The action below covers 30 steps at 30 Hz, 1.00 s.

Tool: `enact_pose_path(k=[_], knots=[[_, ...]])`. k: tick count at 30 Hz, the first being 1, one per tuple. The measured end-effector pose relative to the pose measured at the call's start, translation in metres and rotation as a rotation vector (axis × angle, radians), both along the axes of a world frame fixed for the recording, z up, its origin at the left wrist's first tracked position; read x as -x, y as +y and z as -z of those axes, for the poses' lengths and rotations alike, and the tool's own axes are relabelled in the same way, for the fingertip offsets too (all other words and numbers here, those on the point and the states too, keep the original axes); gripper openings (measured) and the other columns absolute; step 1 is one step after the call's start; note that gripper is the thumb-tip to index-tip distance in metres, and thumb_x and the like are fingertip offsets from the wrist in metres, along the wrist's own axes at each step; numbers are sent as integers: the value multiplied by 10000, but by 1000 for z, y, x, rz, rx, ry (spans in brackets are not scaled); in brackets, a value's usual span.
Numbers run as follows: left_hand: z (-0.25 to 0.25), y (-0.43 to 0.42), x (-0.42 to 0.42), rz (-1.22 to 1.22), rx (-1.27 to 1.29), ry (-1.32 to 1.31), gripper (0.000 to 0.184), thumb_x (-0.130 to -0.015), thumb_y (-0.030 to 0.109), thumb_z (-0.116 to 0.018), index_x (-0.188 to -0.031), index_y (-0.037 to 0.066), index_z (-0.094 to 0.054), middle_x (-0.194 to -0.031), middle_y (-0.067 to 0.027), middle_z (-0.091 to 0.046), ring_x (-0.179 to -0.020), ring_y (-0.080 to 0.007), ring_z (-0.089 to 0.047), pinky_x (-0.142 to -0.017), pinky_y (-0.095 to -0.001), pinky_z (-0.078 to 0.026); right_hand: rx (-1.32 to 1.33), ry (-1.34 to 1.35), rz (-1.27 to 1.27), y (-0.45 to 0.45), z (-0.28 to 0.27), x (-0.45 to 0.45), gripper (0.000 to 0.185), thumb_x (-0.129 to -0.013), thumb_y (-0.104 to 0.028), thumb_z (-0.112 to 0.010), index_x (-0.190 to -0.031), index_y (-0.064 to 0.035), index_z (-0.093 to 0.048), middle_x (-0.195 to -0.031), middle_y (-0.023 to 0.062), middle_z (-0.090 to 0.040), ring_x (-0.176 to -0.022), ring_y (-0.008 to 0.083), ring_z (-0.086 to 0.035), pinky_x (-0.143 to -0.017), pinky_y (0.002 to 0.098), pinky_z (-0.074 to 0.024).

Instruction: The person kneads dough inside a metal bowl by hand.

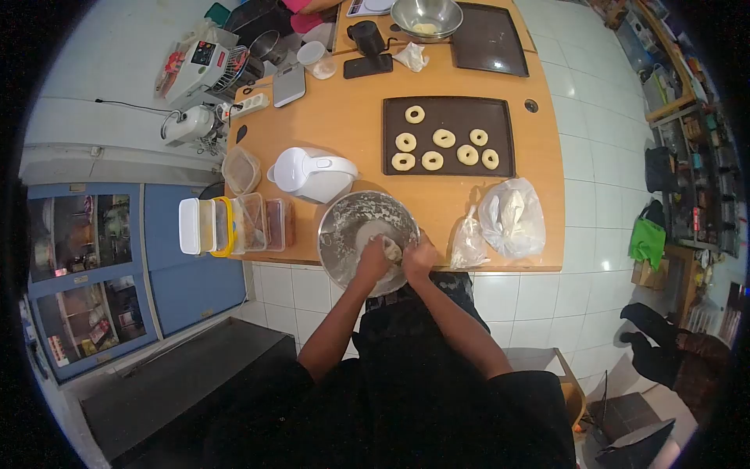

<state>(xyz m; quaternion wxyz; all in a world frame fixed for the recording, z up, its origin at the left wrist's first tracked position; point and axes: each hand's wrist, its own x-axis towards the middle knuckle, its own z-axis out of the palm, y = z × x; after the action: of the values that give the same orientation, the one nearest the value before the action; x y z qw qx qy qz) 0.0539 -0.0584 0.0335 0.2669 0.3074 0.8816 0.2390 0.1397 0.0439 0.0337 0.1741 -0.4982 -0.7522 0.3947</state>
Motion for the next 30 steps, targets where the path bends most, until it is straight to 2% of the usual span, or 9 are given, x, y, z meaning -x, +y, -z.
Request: enact_pose_path(k=[4, 7, 9, 13, 18, 21, 24, 26, 30], knots=[[-7, 23, -19, -175, 94, -58, 383, -781, 159, -655, -1108, 18, -514, -892, -310, -626, -872, -468, -612, -753, -529, -476, 57, 68, 37, -5, 8, -3, 333, -818, -142, -592, -1108, 20, -615, -869, 251, -643, -816, 452, -609, -747, 502, -476], [-12, 26, -9, -468, 81, -99, 468, -778, 98, -608, -1213, 14, -458, -924, -315, -621, -906, -480, -603, -792, -541, -470, 145, 150, 37, 2, -3, -6, 320, -842, -165, -594, -1111, 7, -616, -873, 238, -649, -822, 419, -623, -754, 464, -484], [-7, 22, -3, -465, 42, -116, 492, -776, 88, -611, -1238, 23, -453, -917, -316, -621, -903, -487, -598, -790, -535, -472, 149, 124, 0, 9, -5, -9, 278, -874, -163, -575, -1099, -8, -621, -903, 225, -664, -857, 371, -654, -778, 408, -495], [14, 14, 6, -331, -24, -123, 550, -768, 84, -633, -1280, 9, -445, -932, -306, -625, -919, -482, -596, -789, -522, -479, 67, -3, -169, 25, -9, -14, 262, -828, -156, -608, -1030, 11, -605, -907, 219, -644, -869, 385, -636, -783, 424, -492], [-3, 24, 6, -500, 26, 5, 545, -758, 124, -667, -1257, -9, -494, -987, -280, -631, -927, -442, -614, -790, -492, -496, 32, -44, -267, 19, -3, -46, 271, -768, -137, -632, -975, 16, -544, -916, 228, -620, -856, 402, -620, -771, 454, -488], [-8, 36, 3, -463, 155, 75, 540, -757, 193, -685, -1237, 7, -522, -998, -255, -639, -913, -413, -633, -787, -463, -511, 180, -26, -235, 12, -7, -63, 347, -812, -179, -647, -1050, 39, -519, -943, 243, -612, -912, 418, -607, -827, 452, -473], [-3, 43, -2, -307, 315, 68, 543, -748, 267, -699, -1212, 33, -539, -1003, -220, -648, -918, -387, -647, -788, -445, -519, 465, 226, -68, 13, 10, -54, 390, -847, -209, -633, -1132, 34, -526, -1000, 249, -628, -964, 412, -613, -860, 444, -471], [-5, 48, -6, -260, 400, 11, 518, -728, 304, -711, -1161, 65, -554, -1048, -182, -641, -1008, -358, -626, -862, -478, -481, 482, 172, -27, 14, 30, -48, 409, -869, -216, -613, -1189, 23, -525, -1047, 263, -626, -1001, 412, -607, -872, 439, -469], [12, 34, -21, -176, 315, 271, 578, -697, 331, -741, -1169, 76, -525, -1144, -169, -603, -1129, -343, -545, -952, -508, -398, 347, 9, -9, 19, 26, -37, 379, -885, -196, -584, -1205, 5, -564, -1050, 274, -638, -1014, 405, -620, -851, 442, -481]])
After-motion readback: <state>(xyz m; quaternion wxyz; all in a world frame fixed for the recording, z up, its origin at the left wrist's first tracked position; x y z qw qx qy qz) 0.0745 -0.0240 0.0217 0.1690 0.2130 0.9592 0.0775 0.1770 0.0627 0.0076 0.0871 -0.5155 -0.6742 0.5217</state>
